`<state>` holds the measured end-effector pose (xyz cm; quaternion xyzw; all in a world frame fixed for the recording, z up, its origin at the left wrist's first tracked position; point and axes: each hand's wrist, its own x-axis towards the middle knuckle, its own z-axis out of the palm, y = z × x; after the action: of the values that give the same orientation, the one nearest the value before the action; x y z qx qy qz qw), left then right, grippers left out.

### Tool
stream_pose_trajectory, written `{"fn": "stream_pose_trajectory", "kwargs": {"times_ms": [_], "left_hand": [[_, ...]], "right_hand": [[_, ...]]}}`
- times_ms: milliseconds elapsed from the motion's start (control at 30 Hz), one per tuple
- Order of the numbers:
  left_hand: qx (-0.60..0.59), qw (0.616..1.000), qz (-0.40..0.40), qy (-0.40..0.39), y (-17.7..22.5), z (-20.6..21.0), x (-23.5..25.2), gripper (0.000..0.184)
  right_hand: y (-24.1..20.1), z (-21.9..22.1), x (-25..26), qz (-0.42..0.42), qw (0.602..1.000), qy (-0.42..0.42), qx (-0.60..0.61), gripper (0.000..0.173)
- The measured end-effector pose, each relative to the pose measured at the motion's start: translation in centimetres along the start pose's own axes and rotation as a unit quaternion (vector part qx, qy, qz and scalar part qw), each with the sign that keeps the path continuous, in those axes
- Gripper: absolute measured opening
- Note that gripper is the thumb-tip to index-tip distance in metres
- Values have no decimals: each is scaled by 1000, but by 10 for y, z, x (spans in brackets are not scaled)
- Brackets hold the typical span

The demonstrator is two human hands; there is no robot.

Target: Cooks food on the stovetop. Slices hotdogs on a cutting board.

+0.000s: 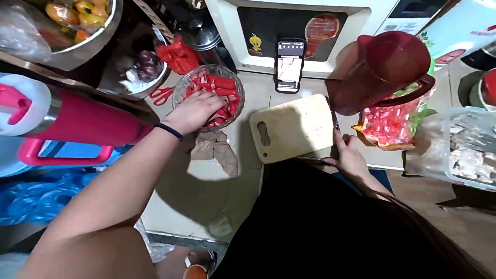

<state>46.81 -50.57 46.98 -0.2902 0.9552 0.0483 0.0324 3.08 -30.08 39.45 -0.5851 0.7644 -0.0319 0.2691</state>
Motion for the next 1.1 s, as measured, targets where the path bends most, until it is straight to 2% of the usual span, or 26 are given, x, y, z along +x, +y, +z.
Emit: {"fn": "stream_pose_trajectory", "kwargs": {"times_ms": [100,167,233,300,367,467,533,567,600,667,700,767,833,933,1000,1033,1100], "left_hand": [[-48,996,-35,60,-4,10,-6,26],[-112,982,-113,102,0,12,-8,29],[-169,951,-206,159,10,7,-7,35],[-191,911,-261,254,13,8,-7,39],[-205,866,-266,371,10,9,-5,41],[-271,754,-230,553,17,3,9,47],[-299,699,-226,609,50,-12,26,49],[-311,698,-246,597,73,-17,35,51],[-322,718,-276,552,98,-20,44,55],[-379,763,-333,404,138,-14,62,59],[-425,764,-356,330,155,-8,74,59],[-484,752,-381,234,174,16,100,49],[-457,777,-392,187,181,46,118,43],[-368,816,-405,184,190,74,129,54],[-313,838,-400,200,193,73,125,66],[-287,849,-378,232,189,70,119,66],[-236,868,-315,302,163,59,99,53]], "right_hand": [[-4,2,3,-1,1000,6,-1,107],[-4,0,3,1,1000,2,-1,107],[-2,-2,3,-5,1000,0,5,107],[-1,-3,4,-11,1000,-5,7,107],[1,-4,4,-16,1000,-8,12,107],[3,-6,5,-25,999,-10,25,103],[4,-11,4,-32,999,-11,42,93],[4,-15,3,-34,998,-12,49,88],[6,-17,2,-36,998,-11,53,84],[10,-19,1,-39,997,-6,61,79],[12,-18,0,-42,997,-3,63,77],[18,-15,-2,-54,996,5,68,74],[23,-12,-4,-74,994,17,76,71],[27,-9,-6,-81,992,28,89,69],[26,-10,-7,-70,993,22,94,70],[26,-10,-7,-68,993,18,94,70],[27,-11,-6,-71,993,11,97,71]]}}
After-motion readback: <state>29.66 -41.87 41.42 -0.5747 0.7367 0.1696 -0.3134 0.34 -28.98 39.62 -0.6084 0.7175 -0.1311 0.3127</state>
